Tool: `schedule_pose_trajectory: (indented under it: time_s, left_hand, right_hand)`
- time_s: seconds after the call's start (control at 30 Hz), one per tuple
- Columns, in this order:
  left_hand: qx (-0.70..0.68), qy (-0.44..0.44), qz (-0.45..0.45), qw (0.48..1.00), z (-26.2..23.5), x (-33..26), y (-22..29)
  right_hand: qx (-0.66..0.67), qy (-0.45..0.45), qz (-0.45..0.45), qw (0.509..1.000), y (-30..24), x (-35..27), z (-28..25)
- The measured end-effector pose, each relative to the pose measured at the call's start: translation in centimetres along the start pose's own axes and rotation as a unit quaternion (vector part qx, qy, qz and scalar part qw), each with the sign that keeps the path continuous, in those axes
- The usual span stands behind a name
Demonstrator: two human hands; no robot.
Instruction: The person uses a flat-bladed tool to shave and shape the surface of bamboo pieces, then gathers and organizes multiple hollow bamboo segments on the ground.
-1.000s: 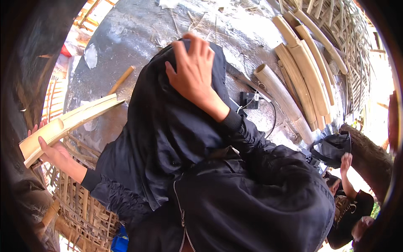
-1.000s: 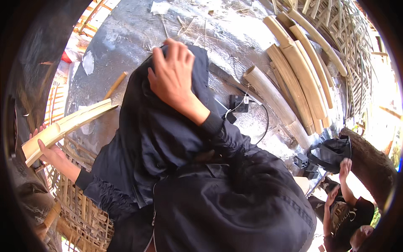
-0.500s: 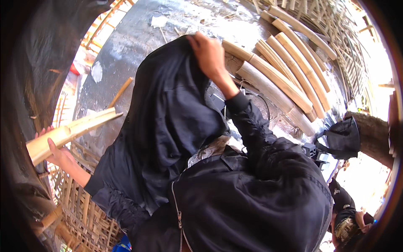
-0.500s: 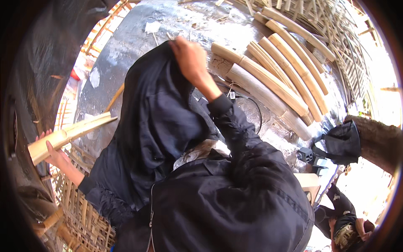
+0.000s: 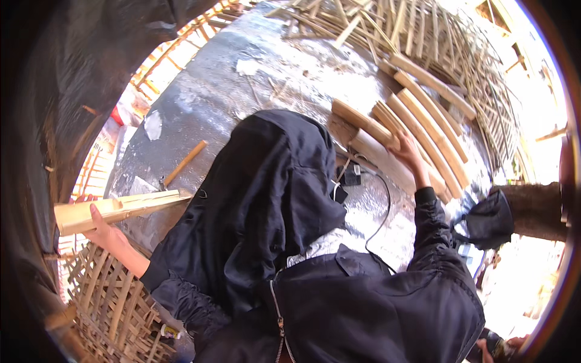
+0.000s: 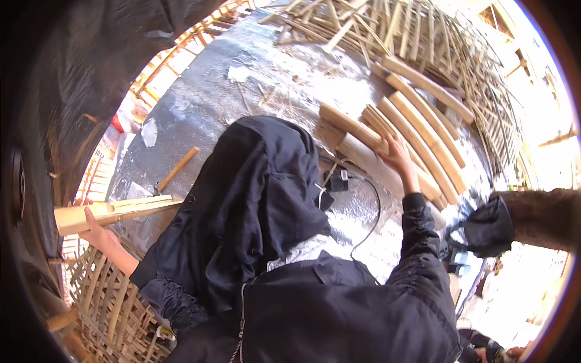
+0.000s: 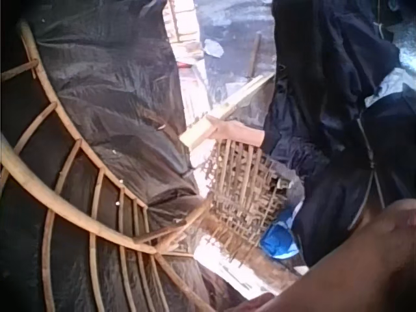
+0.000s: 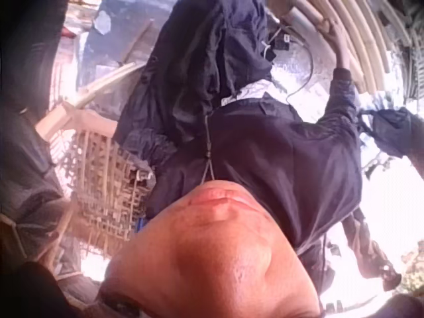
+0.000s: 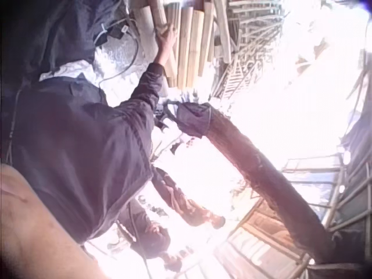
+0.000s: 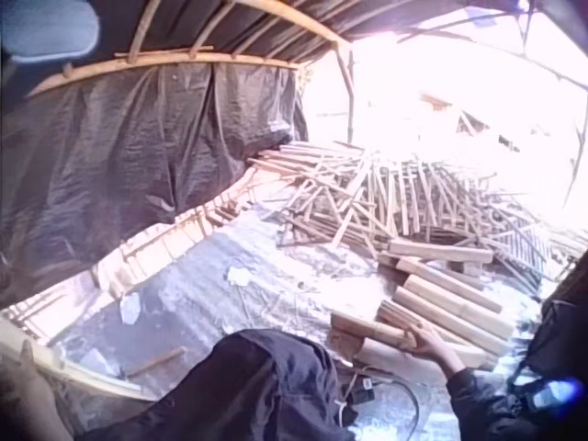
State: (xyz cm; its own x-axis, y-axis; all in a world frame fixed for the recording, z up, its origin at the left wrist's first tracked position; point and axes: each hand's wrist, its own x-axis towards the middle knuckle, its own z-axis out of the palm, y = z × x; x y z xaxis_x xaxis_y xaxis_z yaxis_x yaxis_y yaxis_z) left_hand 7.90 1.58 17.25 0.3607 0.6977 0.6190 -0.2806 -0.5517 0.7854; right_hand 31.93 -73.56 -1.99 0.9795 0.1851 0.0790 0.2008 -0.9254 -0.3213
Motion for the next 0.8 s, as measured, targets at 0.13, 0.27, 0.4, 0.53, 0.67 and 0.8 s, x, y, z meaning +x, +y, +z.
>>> schedule_pose_trajectory:
  time_s: [0.13,0.27,0.4,0.53,0.67,0.8]
  left_hand:
    - [-0.036,0.006,-0.017,0.999,-0.1,-0.1,-0.1]
    - [-0.022,0.04,-0.021,0.999,-0.3,-0.1,-0.2]
    - [0.006,0.023,-0.001,1.0,0.4,-0.1,0.5]
    - [0.004,0.028,0.01,1.0,-0.1,-0.3,-0.6]
    - [0.01,0.034,0.009,0.999,0.9,-0.2,-0.8]
    - [0.05,0.031,-0.007,0.998,0.6,0.2,-0.7]
  right_hand:
    - [0.034,-0.125,0.01,0.991,1.9,2.5,0.2]
    - [0.073,-0.119,-0.008,0.99,0.8,3.9,-0.6]
    - [0.147,-0.046,0.007,0.988,-0.9,7.5,-0.4]
    - [0.287,-0.023,-0.029,0.957,-7.7,16.2,-1.5]
    - [0.125,-0.039,-0.007,0.991,-12.7,29.8,-2.5]
    - [0.154,0.031,-0.115,0.981,-17.2,44.0,-0.2]
